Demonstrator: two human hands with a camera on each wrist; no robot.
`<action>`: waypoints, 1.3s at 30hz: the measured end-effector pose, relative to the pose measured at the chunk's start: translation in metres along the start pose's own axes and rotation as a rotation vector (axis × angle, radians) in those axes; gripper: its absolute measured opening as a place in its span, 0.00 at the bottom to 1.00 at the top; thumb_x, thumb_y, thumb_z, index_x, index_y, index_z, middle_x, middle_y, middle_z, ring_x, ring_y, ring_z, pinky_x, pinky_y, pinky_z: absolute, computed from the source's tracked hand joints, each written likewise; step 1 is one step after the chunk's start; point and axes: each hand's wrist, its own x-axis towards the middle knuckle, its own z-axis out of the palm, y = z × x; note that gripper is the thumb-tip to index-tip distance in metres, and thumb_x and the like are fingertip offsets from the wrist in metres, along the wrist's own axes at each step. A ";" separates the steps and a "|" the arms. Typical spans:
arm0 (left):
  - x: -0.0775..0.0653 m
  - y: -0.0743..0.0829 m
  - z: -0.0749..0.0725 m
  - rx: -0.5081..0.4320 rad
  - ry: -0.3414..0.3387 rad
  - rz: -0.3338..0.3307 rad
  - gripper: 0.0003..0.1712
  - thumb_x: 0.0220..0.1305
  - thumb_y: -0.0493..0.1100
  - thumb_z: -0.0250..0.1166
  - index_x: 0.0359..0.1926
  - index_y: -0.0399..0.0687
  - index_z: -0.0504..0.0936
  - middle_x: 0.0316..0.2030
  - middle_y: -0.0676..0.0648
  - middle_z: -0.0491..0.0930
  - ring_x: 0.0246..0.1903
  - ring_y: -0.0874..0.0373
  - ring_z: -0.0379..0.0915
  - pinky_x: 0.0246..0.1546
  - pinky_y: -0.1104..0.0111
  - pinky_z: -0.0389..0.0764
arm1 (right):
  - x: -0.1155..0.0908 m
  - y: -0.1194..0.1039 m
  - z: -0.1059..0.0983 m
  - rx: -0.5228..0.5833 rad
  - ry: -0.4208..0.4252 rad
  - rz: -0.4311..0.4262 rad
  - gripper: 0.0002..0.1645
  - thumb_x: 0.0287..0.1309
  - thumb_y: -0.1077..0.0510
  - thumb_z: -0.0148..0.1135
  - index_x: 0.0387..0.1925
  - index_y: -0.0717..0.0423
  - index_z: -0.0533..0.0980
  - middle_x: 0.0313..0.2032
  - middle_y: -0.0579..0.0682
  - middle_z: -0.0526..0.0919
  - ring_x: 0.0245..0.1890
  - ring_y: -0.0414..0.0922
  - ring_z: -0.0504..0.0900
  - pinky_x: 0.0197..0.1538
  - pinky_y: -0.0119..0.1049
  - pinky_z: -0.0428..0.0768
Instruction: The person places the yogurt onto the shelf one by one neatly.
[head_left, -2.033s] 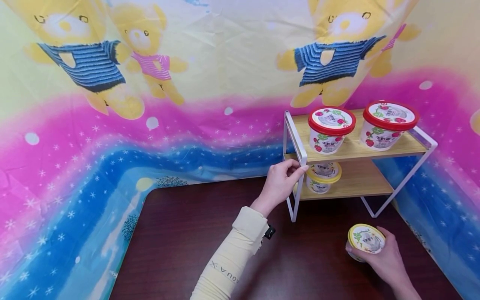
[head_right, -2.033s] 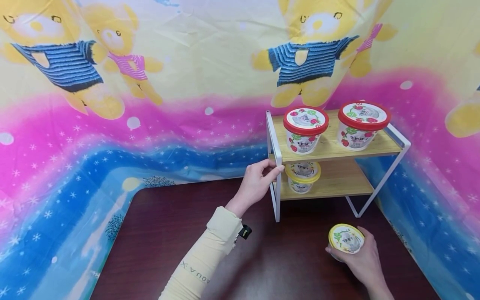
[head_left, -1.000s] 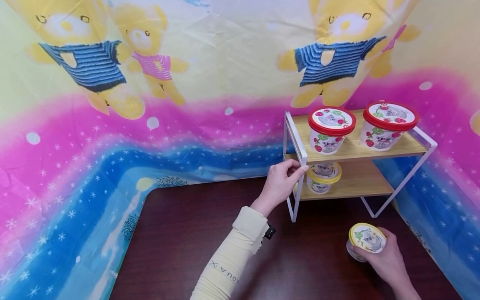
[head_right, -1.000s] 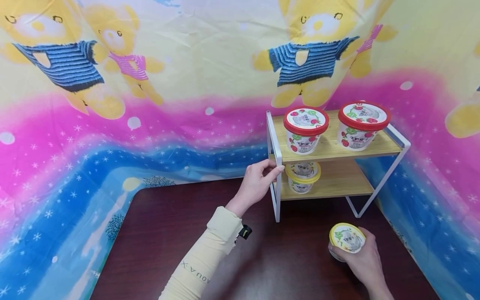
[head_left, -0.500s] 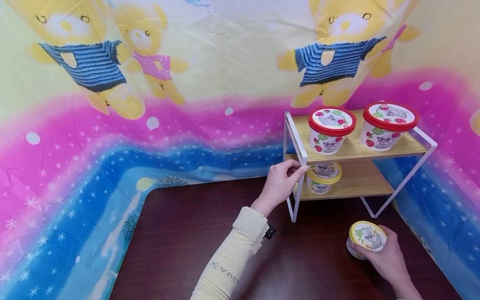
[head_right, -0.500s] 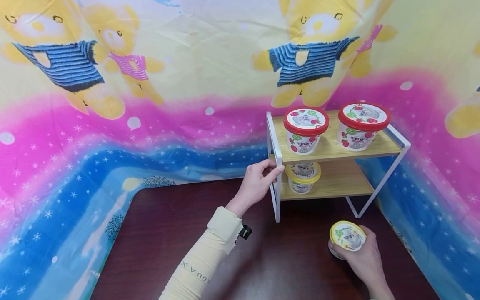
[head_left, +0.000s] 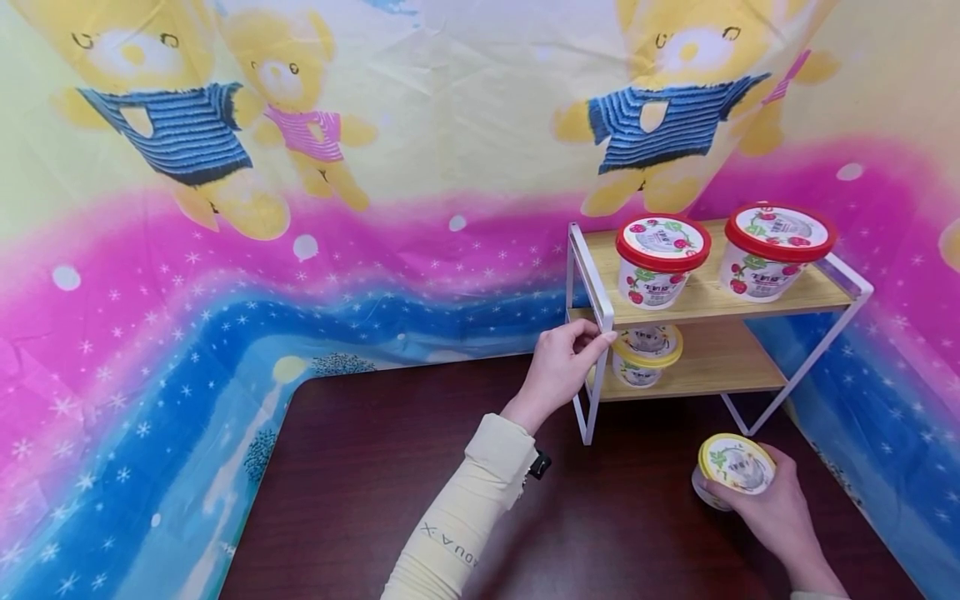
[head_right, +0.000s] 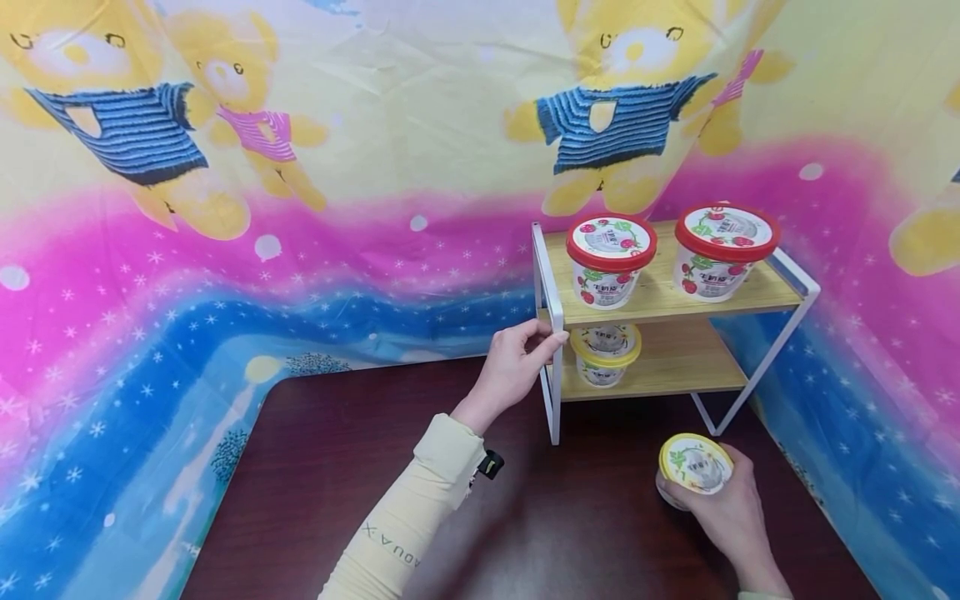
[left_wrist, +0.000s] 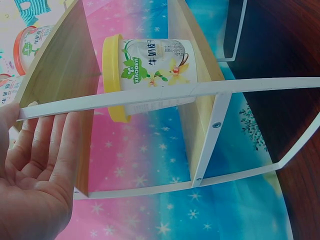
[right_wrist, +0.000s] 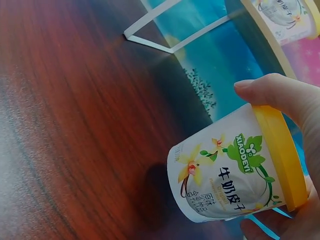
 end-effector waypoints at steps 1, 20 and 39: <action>0.000 0.000 0.000 0.001 0.000 -0.002 0.15 0.72 0.54 0.65 0.42 0.47 0.86 0.26 0.58 0.78 0.28 0.62 0.73 0.25 0.71 0.78 | 0.000 -0.001 0.000 0.001 0.003 -0.004 0.77 0.46 0.40 0.82 0.76 0.68 0.39 0.67 0.76 0.55 0.64 0.71 0.59 0.63 0.71 0.60; 0.000 0.000 0.000 -0.005 -0.001 -0.006 0.16 0.72 0.54 0.64 0.42 0.47 0.86 0.27 0.58 0.78 0.28 0.62 0.73 0.26 0.71 0.78 | 0.003 -0.011 0.000 -0.016 0.052 -0.075 0.73 0.46 0.39 0.81 0.74 0.71 0.44 0.64 0.76 0.60 0.62 0.72 0.62 0.60 0.71 0.63; 0.000 -0.001 0.000 -0.006 -0.007 -0.002 0.15 0.73 0.54 0.64 0.42 0.47 0.85 0.27 0.59 0.79 0.28 0.63 0.73 0.26 0.71 0.78 | 0.006 -0.028 -0.003 0.040 0.093 -0.061 0.71 0.49 0.39 0.79 0.75 0.68 0.45 0.66 0.73 0.60 0.64 0.69 0.61 0.62 0.70 0.62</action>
